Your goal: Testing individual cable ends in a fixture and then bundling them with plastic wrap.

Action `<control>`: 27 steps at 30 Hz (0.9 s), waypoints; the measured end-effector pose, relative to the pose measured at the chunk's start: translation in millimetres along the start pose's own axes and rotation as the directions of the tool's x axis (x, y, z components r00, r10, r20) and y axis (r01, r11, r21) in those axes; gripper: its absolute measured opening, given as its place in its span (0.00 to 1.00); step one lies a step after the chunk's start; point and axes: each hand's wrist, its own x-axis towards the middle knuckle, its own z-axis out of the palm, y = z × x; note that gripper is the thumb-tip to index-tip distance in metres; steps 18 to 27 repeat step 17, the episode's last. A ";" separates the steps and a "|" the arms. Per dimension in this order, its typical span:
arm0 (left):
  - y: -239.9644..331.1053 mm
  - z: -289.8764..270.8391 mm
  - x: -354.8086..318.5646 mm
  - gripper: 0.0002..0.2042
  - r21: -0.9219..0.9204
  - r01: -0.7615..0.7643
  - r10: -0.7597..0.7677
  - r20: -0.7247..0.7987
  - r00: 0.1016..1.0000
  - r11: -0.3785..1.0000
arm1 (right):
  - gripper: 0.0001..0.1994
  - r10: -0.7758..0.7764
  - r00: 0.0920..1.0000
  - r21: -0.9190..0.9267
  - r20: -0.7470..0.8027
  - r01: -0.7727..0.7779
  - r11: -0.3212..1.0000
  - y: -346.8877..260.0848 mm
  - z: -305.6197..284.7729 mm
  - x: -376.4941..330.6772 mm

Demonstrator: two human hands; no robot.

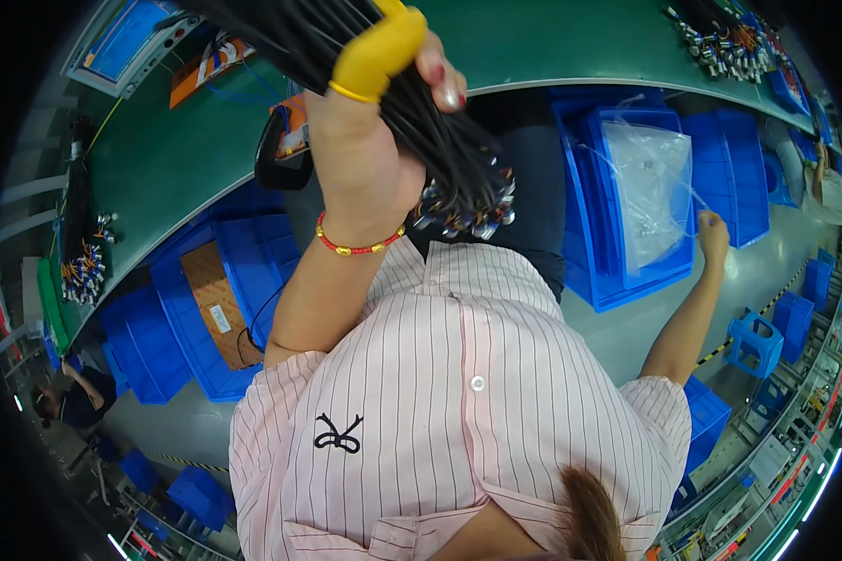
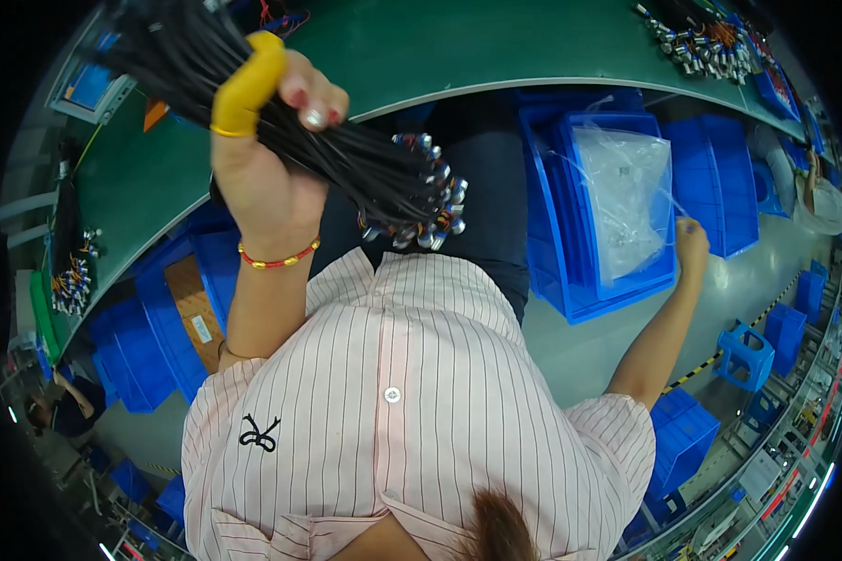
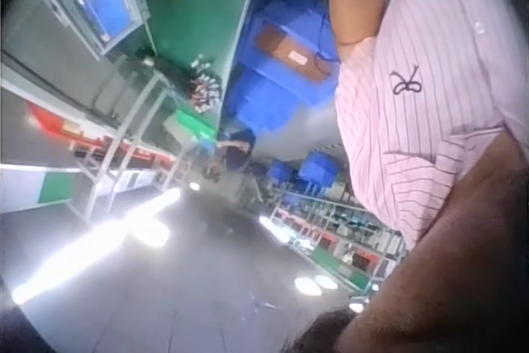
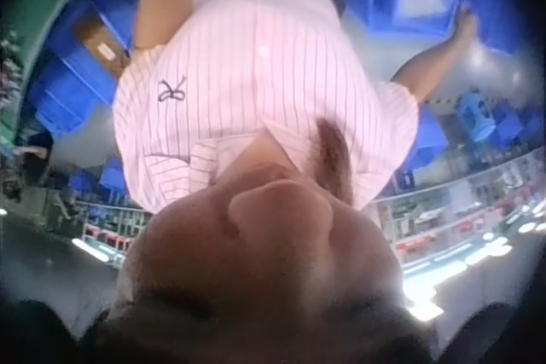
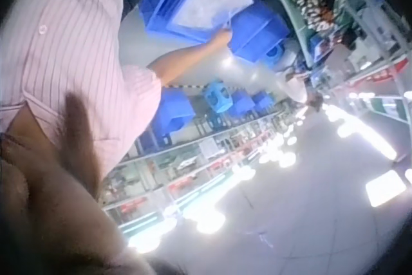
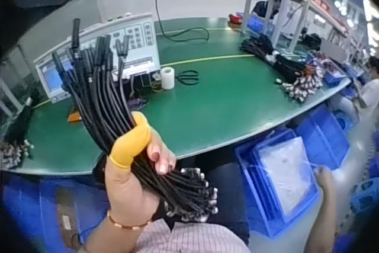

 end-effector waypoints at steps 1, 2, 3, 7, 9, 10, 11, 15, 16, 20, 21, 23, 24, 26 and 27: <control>4.8 2.5 4.4 0.09 -0.077 -0.026 0.027 0.010 1.000 0.997 | 0.21 0.005 0.998 -0.163 0.063 0.006 0.987 -8.3 7.9 -6.9; 10.9 6.6 6.1 0.08 -0.171 -0.057 0.058 0.004 0.998 0.984 | 0.23 -0.002 0.991 -0.311 0.133 0.044 0.949 -44.7 12.3 -16.8; 18.2 10.7 8.8 0.08 -0.251 -0.045 0.043 -0.013 0.999 0.967 | 0.25 0.008 0.981 -0.457 0.195 0.084 0.885 -78.8 10.9 -30.2; 28.1 16.8 -13.6 0.07 -0.295 -0.068 0.041 -0.098 0.994 0.953 | 0.24 -0.440 0.891 0.293 0.111 0.393 0.871 -207.4 -12.1 -84.2; 30.9 3.1 -37.8 0.06 -0.268 -0.066 0.026 -0.150 0.988 0.961 | 0.22 -0.684 0.719 0.594 0.119 0.501 0.629 -253.0 -13.1 -110.0; 33.0 -6.8 -52.9 0.05 -0.251 -0.069 0.005 -0.247 0.969 0.965 | 0.22 -0.732 0.663 0.666 0.156 0.477 0.574 -275.8 -13.4 -124.1; 34.7 -21.8 -71.7 0.05 -0.236 -0.075 -0.010 -0.340 0.940 0.969 | 0.22 -0.779 0.601 0.730 0.182 0.448 0.516 -295.3 -11.2 -137.1; 44.4 -102.6 -156.1 0.03 -0.213 -0.113 -0.077 -0.717 0.693 0.971 | 0.21 -0.866 0.416 0.749 0.277 0.472 0.466 -337.4 25.1 -173.9; 42.8 -133.6 -182.4 0.04 -0.274 -0.139 -0.121 -0.753 0.647 0.952 | 0.21 -0.857 0.384 0.749 0.345 0.438 0.498 -347.1 30.5 -182.0; 41.4 -164.6 -206.9 0.04 -0.322 -0.167 -0.165 -0.787 0.595 0.932 | 0.20 -0.844 0.342 0.751 0.413 0.397 0.528 -355.8 35.1 -188.8; 41.4 -164.6 -206.9 0.04 -0.322 -0.167 -0.165 -0.787 0.595 0.932 | 0.20 -0.844 0.342 0.751 0.413 0.397 0.528 -355.8 35.1 -188.8; 41.4 -164.6 -206.9 0.04 -0.322 -0.167 -0.165 -0.787 0.595 0.932 | 0.20 -0.844 0.342 0.751 0.413 0.397 0.528 -355.8 35.1 -188.8; 41.4 -164.6 -206.9 0.04 -0.322 -0.167 -0.165 -0.787 0.595 0.932 | 0.20 -0.844 0.342 0.751 0.413 0.397 0.528 -355.8 35.1 -188.8; 41.4 -164.6 -206.9 0.04 -0.322 -0.167 -0.165 -0.787 0.595 0.932 | 0.20 -0.844 0.342 0.751 0.413 0.397 0.528 -355.8 35.1 -188.8; 41.4 -164.6 -206.9 0.04 -0.322 -0.167 -0.165 -0.787 0.595 0.932 | 0.20 -0.844 0.342 0.751 0.413 0.397 0.528 -355.8 35.1 -188.8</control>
